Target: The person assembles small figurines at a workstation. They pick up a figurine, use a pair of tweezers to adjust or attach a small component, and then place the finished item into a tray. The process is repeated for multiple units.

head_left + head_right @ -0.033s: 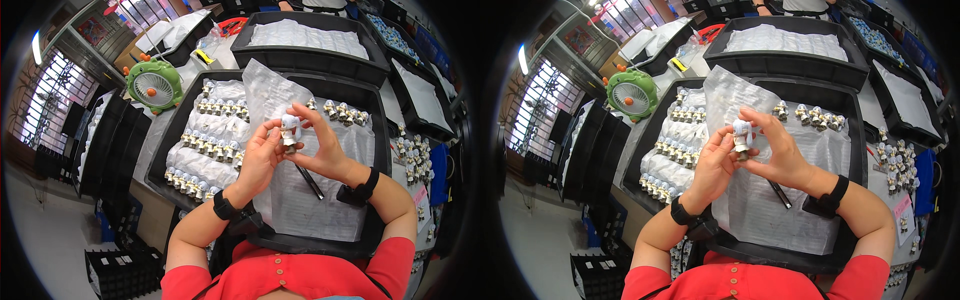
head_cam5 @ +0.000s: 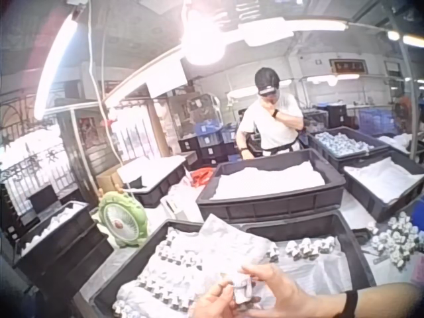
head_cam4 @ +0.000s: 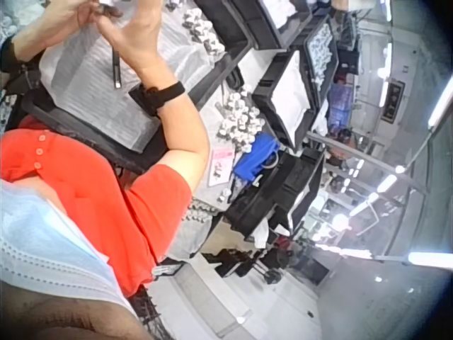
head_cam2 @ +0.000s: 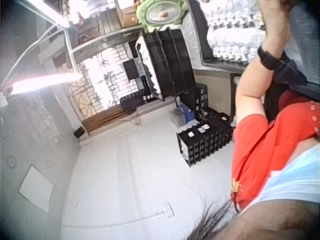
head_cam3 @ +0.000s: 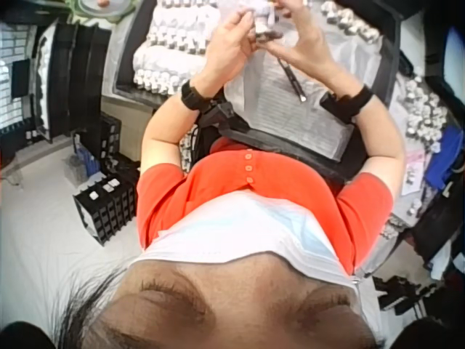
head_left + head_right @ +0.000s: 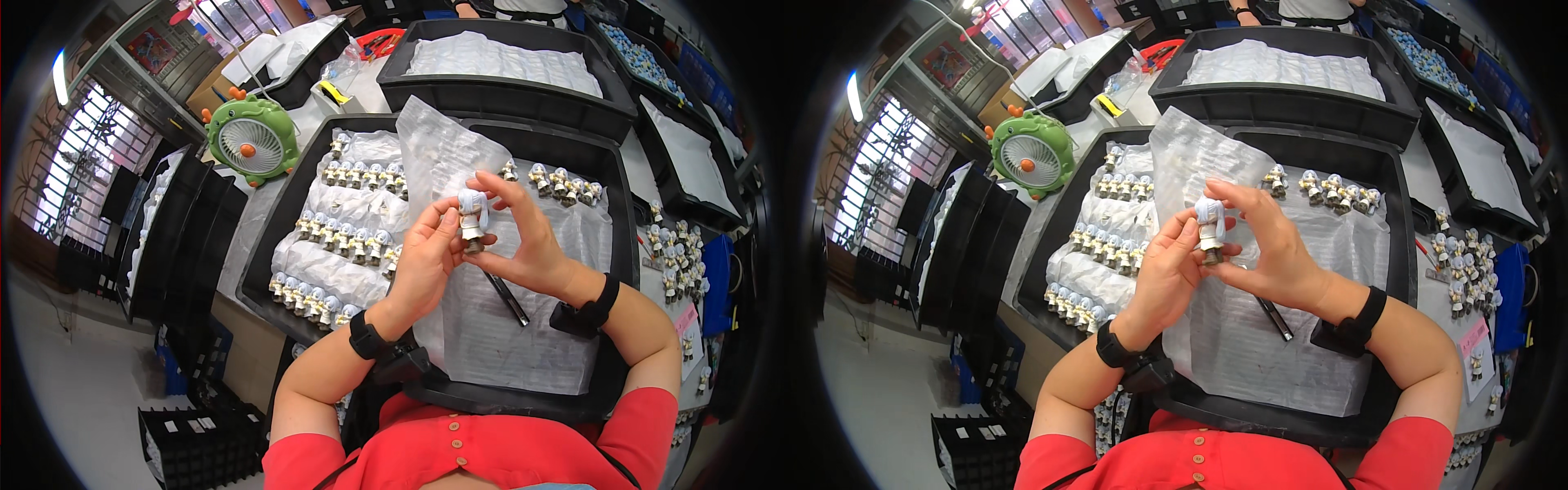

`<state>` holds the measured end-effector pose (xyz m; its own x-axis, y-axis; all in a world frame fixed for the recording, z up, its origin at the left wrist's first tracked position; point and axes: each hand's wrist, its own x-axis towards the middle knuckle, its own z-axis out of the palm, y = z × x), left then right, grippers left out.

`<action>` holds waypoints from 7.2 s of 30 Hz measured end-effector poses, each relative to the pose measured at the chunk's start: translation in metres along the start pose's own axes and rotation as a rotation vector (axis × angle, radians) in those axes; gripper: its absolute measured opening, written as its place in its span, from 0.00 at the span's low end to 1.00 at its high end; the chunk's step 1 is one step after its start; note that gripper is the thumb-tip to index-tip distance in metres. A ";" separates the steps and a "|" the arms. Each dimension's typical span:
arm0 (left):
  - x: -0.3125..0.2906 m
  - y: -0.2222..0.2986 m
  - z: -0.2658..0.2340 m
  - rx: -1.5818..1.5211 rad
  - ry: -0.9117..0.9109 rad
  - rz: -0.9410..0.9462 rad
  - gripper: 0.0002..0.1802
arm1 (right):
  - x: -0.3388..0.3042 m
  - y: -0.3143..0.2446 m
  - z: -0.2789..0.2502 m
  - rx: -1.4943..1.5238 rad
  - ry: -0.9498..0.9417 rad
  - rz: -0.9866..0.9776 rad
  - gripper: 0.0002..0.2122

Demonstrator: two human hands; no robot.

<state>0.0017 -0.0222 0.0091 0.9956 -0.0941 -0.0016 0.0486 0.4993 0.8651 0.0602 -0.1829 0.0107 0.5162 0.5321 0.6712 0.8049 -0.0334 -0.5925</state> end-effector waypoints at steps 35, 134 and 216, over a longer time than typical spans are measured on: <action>0.000 0.001 0.002 -0.005 -0.095 -0.012 0.24 | 0.004 -0.005 -0.002 0.060 -0.025 -0.009 0.38; -0.003 0.009 -0.004 0.088 0.102 -0.070 0.27 | 0.029 0.028 -0.015 -0.172 -0.114 0.402 0.18; -0.005 0.016 -0.004 -0.068 -0.155 0.025 0.25 | 0.001 -0.002 0.001 -0.033 -0.025 -0.040 0.42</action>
<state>-0.0017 -0.0100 0.0210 0.9725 -0.2100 0.1009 0.0351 0.5600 0.8277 0.0590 -0.1813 0.0119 0.4761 0.5541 0.6828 0.8343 -0.0392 -0.5500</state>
